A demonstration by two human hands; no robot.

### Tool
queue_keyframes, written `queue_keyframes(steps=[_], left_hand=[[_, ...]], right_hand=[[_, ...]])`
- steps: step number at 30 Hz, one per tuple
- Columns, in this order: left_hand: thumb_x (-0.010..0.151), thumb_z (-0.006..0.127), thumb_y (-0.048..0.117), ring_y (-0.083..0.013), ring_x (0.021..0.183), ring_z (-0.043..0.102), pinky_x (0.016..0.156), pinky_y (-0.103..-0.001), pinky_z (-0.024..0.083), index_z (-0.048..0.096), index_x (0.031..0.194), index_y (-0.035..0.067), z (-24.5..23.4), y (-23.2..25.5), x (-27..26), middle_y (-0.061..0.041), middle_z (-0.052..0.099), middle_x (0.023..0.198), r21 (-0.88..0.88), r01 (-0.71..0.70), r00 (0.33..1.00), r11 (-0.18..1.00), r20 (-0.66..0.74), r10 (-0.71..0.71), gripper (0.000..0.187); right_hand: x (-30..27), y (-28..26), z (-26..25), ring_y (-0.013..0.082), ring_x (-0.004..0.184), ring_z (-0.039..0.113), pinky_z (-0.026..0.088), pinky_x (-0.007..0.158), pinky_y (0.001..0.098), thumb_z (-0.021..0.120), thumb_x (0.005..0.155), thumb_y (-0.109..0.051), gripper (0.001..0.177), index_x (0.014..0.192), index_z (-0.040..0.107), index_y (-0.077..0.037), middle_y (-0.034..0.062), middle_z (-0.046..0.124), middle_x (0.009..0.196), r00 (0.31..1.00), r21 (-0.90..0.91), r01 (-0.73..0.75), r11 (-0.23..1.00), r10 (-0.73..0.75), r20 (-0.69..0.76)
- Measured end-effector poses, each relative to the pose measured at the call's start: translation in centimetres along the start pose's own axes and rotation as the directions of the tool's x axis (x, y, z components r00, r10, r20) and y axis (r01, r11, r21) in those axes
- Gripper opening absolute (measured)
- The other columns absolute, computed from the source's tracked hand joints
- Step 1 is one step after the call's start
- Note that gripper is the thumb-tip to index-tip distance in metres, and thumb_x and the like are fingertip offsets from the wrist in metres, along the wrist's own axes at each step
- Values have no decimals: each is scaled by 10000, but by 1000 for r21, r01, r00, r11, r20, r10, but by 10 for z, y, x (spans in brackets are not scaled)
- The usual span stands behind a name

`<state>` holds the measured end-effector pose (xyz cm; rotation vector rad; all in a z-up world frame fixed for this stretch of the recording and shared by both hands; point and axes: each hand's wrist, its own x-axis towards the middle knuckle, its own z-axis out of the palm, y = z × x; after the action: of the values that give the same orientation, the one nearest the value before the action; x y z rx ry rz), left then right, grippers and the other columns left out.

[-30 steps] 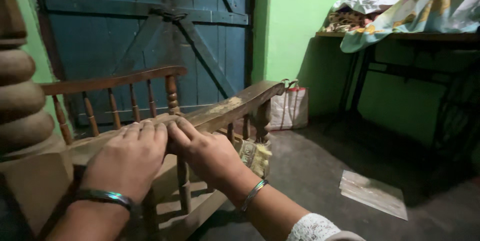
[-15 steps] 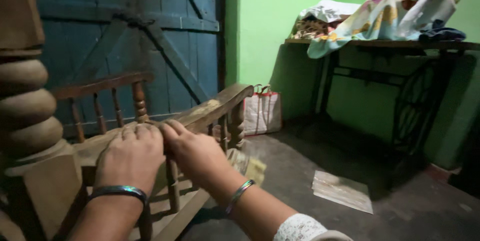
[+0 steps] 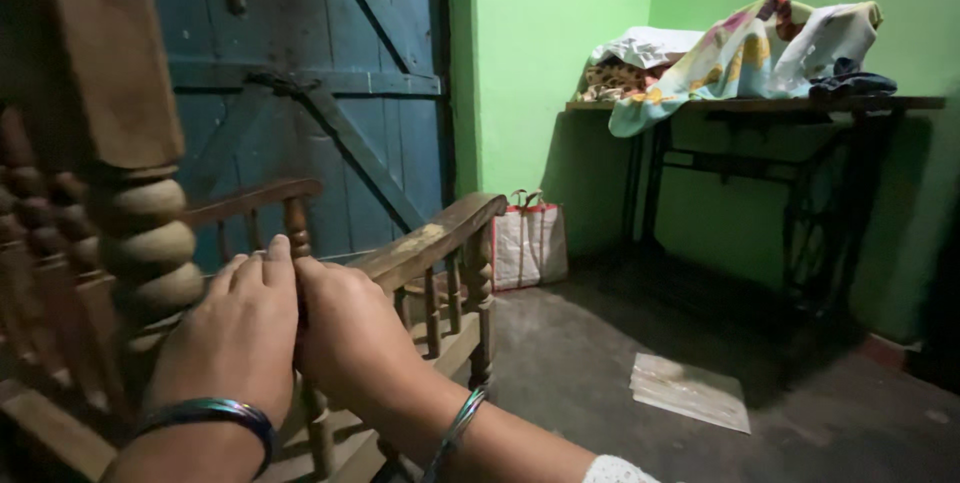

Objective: The person cleans a wooden chair by using a brush to wipe away dust and debris from the legs, spindles, and seat frame.

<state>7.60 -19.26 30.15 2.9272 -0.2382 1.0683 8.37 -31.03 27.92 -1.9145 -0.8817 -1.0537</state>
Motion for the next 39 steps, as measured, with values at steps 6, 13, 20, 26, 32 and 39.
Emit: queue_keyframes(steps=[6, 13, 20, 26, 32, 39], left_hand=[[810, 540, -44, -246, 1380, 506, 1063, -369, 473, 389, 1569, 165, -7, -41, -22, -58, 573, 1423, -87, -200, 969, 976, -169, 183, 801], [847, 634, -17, -258, 1231, 624, 1044, -367, 542, 362, 1626, 332, 4, -72, -44, -95, 452, 1552, -363, 153, 980, 919, -66, -189, 895], [869, 694, 123, -349, 1014, 711, 874, -464, 559, 378, 1481, 127, 24, -112, -32, -160, 698, 1079, -570, 229, 940, 790, -82, -332, 688], [896, 737, 249, -306, 754, 693, 694, -431, 552, 601, 1231, 26, 73, -166, -15, -177, 674, 915, -486, 295, 955, 823, 119, -272, 425], [980, 676, 304, -215, 695, 556, 603, -404, 496, 628, 1076, -21, 116, -208, 0, -126, 606, 805, -589, 390, 913, 708, 348, -214, 343], [983, 686, 177, -276, 865, 681, 751, -425, 573, 603, 1213, 34, 150, -218, 3, -154, 680, 1032, -617, 495, 857, 612, 463, -226, 283]], right_hand=[[-4, -49, 10, 343, 799, 741, 571, 686, 401, 692, 877, -135, 250, 1081, 664, 8, 195, 730, 892, 972, 313, -232, 921, 230, 45], [-8, -60, 48, 325, 866, 716, 567, 750, 403, 704, 831, -124, 262, 1031, 595, 3, 180, 701, 945, 956, 263, -256, 930, 284, -72], [-5, -73, 74, 427, 974, 617, 516, 790, 485, 799, 863, -314, 442, 1053, 544, -7, 203, 594, 1074, 911, 104, -319, 942, 335, -241], [2, -66, 80, 403, 972, 639, 529, 794, 475, 786, 841, -391, 488, 1064, 552, -25, 183, 577, 1112, 878, 118, -411, 904, 427, -217], [8, -59, 89, 383, 962, 659, 541, 808, 469, 796, 797, -469, 536, 1044, 606, -33, 170, 643, 1038, 876, 73, -428, 901, 434, -213], [21, -58, 69, 371, 994, 684, 548, 817, 476, 842, 685, -503, 614, 1036, 625, -48, 175, 717, 1012, 915, -43, -398, 917, 393, -87]])
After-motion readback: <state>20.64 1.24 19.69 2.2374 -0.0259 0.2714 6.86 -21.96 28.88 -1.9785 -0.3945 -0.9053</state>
